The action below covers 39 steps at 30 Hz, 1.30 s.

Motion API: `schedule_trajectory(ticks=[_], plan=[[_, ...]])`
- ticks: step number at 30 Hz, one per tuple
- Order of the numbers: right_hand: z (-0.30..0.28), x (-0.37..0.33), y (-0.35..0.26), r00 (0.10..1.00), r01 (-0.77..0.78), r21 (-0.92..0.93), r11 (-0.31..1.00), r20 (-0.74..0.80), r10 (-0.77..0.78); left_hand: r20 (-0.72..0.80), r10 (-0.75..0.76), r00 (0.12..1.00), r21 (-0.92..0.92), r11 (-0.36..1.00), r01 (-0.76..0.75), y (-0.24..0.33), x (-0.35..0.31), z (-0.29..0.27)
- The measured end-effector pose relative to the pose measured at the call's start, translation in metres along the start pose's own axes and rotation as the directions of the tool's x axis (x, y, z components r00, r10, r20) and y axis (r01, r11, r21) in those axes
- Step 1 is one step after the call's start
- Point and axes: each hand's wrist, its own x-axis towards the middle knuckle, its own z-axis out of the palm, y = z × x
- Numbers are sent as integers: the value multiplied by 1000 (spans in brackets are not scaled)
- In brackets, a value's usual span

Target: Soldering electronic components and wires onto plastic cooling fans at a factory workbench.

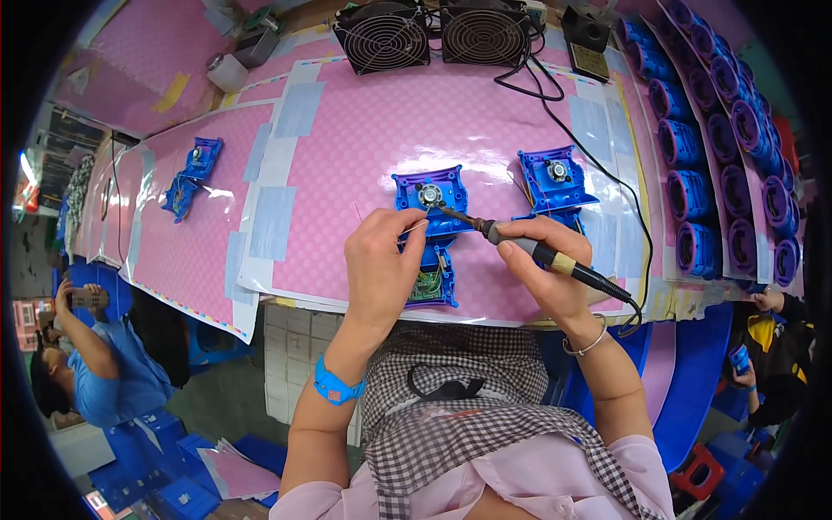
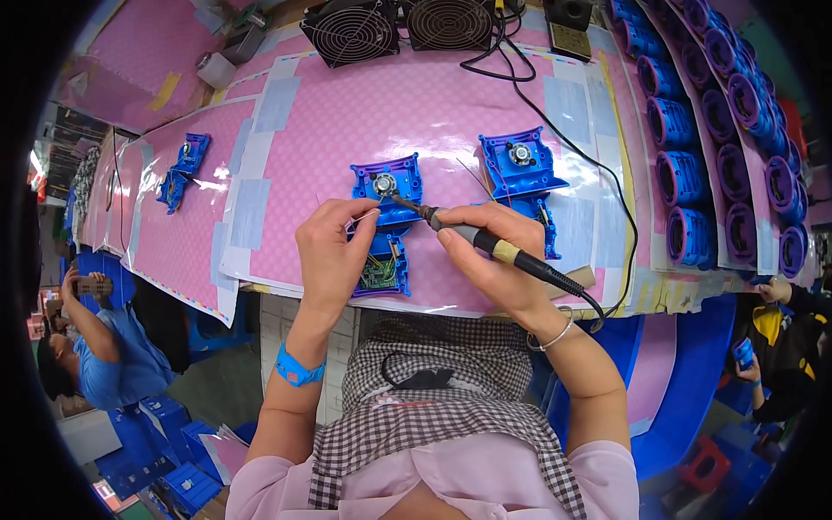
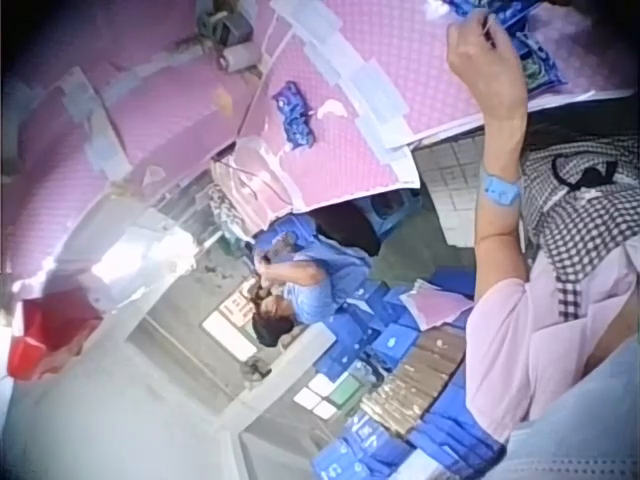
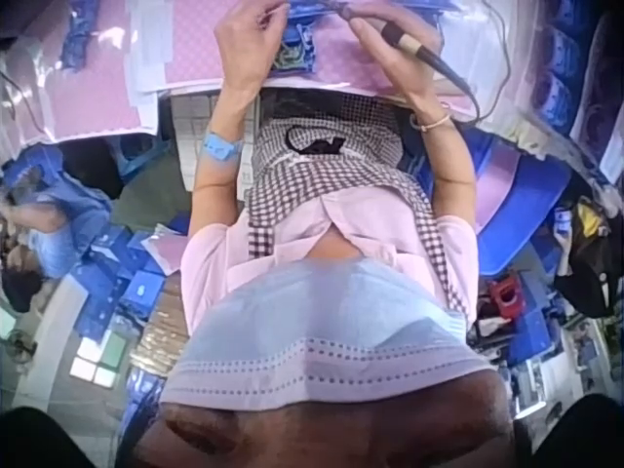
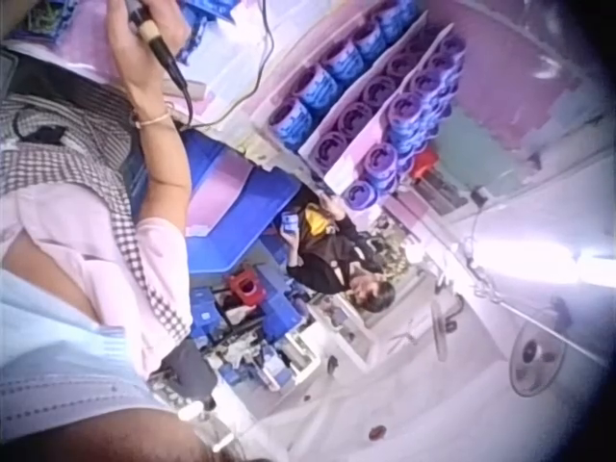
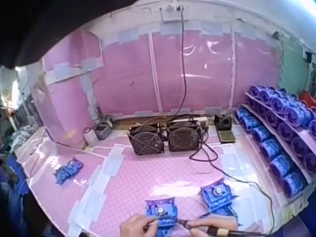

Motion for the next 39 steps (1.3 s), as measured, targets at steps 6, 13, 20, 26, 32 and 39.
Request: schedule_trajectory(ticks=[6,13,20,26,32,39], plan=[[2,1,1,1000,3,1,1000,5,-3,-39,35,999,-3,999,-35,-3,1,3],[2,1,-1,999,-38,9,999,24,38,-16,19,1000,14,1000,-19,-1,3,2],[-5,0,-4,999,-44,43,998,-27,45,1,2,1000,30,1000,-2,0,3,1],[-14,-4,-4,997,-48,76,996,-52,52,14,-6,1000,43,999,6,1,5,1],[-24,-10,-3,987,-67,149,987,-137,88,-1,6,1000,19,1000,-6,1,5,5],[-44,-21,-7,893,-27,277,961,-426,148,-11,14,1000,12,1000,-13,0,3,3]])
